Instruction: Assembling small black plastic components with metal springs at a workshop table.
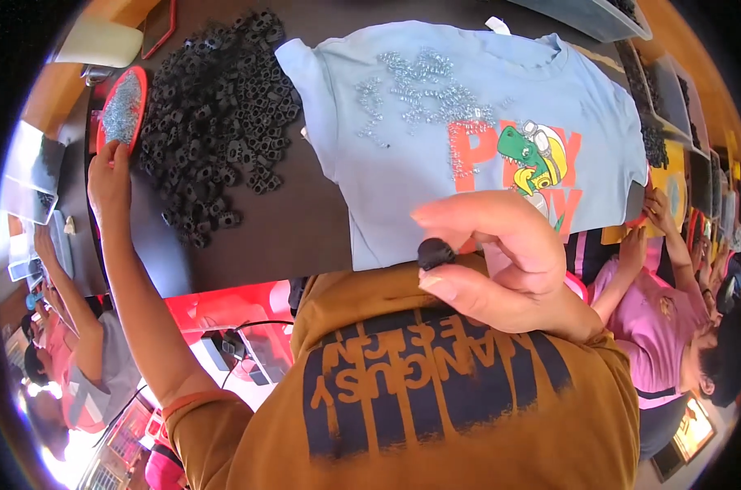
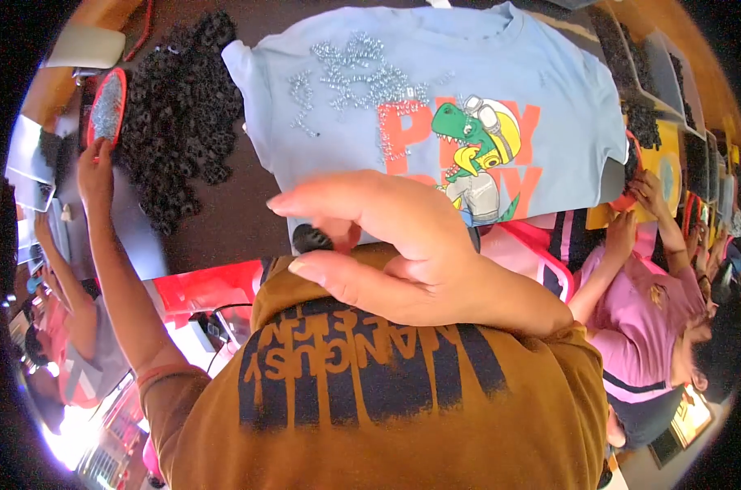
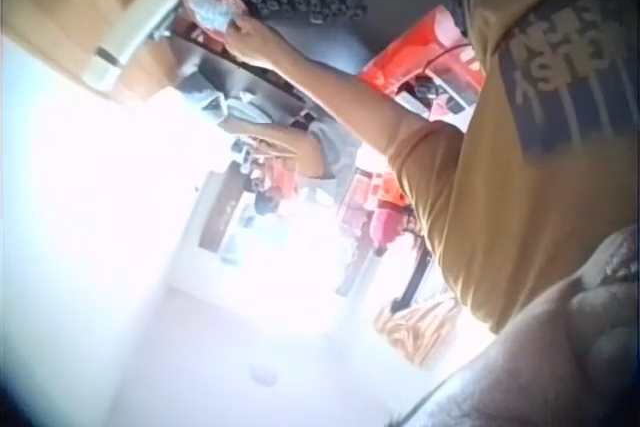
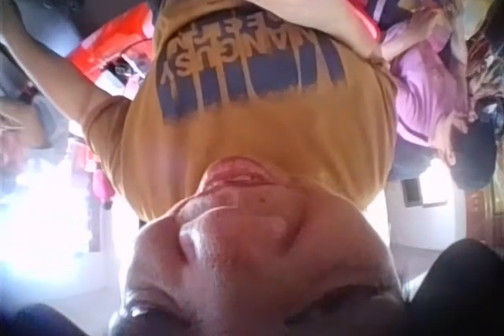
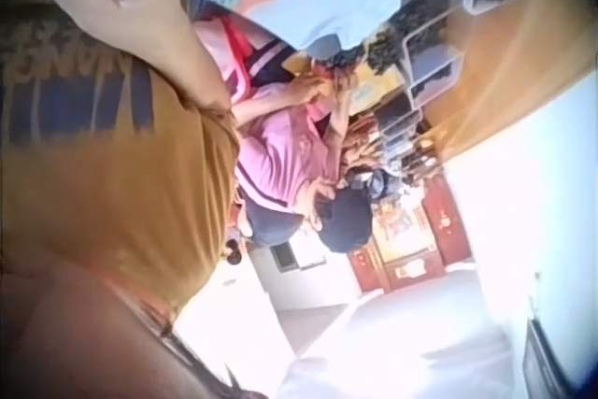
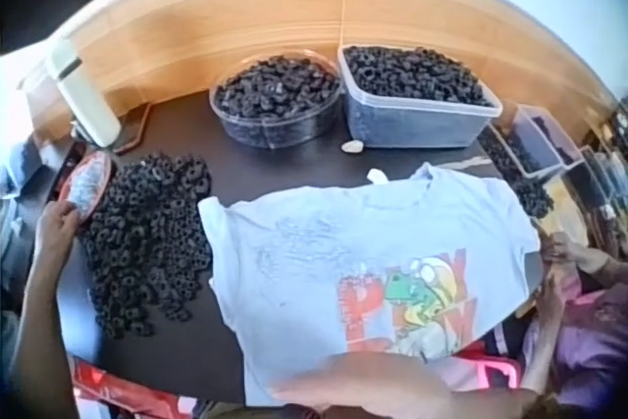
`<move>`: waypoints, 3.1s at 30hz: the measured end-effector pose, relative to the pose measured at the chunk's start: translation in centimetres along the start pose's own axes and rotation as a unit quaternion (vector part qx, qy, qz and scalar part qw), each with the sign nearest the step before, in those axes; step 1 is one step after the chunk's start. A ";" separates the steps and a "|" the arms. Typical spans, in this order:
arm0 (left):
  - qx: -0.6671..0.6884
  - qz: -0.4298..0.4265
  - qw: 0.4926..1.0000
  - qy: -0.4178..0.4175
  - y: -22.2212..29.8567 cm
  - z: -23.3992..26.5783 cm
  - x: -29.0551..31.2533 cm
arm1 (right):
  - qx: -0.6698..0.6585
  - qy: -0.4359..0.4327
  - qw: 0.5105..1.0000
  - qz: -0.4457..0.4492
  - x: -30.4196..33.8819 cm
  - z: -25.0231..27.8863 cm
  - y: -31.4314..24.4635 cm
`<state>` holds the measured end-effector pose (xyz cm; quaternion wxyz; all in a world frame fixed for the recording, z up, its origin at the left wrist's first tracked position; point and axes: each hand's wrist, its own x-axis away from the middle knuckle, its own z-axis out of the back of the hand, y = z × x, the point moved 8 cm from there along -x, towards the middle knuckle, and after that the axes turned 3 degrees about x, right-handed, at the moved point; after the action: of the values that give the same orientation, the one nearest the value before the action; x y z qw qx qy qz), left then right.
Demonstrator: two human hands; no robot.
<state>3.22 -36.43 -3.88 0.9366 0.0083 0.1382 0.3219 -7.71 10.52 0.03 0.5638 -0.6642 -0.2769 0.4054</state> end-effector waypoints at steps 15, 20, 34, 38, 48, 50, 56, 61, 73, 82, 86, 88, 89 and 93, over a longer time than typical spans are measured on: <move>0.083 -0.019 0.991 0.100 5.6 3.4 1.7 | 0.034 0.037 0.997 -0.061 2.9 2.0 2.3; 0.225 -0.228 0.947 -0.029 26.3 5.6 9.6 | 0.057 -0.011 0.998 -0.026 2.7 2.1 2.9; 0.195 -0.370 0.906 -0.067 34.4 2.0 12.7 | -0.125 0.096 0.981 -0.117 2.7 1.9 5.9; 0.399 -0.177 0.890 -0.135 32.0 2.6 13.1 | -0.085 0.085 0.987 -0.105 2.3 1.9 5.7; 0.603 -0.034 0.738 -0.300 31.0 3.7 16.3 | 0.020 0.022 0.998 -0.051 0.5 0.6 4.0; 0.605 -0.050 0.742 -0.285 30.7 3.8 16.3 | 0.068 0.061 0.994 -0.062 0.0 0.6 3.9; 0.549 -0.139 0.785 -0.252 30.6 4.0 16.6 | 0.080 0.036 0.995 -0.040 0.1 -0.5 4.3; 0.563 -0.136 0.781 -0.232 30.1 3.8 17.1 | 0.109 -0.017 0.993 -0.037 -0.6 -1.7 4.3; 0.507 -0.181 0.829 -0.151 28.6 4.7 17.7 | 0.099 -0.028 0.994 -0.043 -0.7 -2.4 5.3; 0.331 -0.073 0.939 0.055 21.4 4.7 17.3 | 0.024 -0.020 0.998 -0.051 -0.5 -1.8 5.8; 0.242 -0.136 0.960 0.045 23.5 4.4 16.2 | 0.028 -0.018 0.998 -0.045 -1.0 -1.8 5.6; 0.200 -0.163 0.965 0.045 24.0 3.6 15.7 | 0.035 -0.018 0.998 -0.044 -1.0 -1.8 5.6; 0.158 -0.188 0.968 0.046 24.4 3.3 15.7 | 0.027 -0.015 0.998 -0.049 -0.9 -1.8 5.7; 0.103 -0.220 0.970 0.029 24.6 3.4 15.4 | 0.016 -0.062 0.997 -0.047 -0.5 -1.8 5.7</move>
<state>0.92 -7.38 -1.96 0.9739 0.0652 0.1966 0.0925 -6.98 7.94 -5.36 0.5749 -0.6147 -0.3359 0.4230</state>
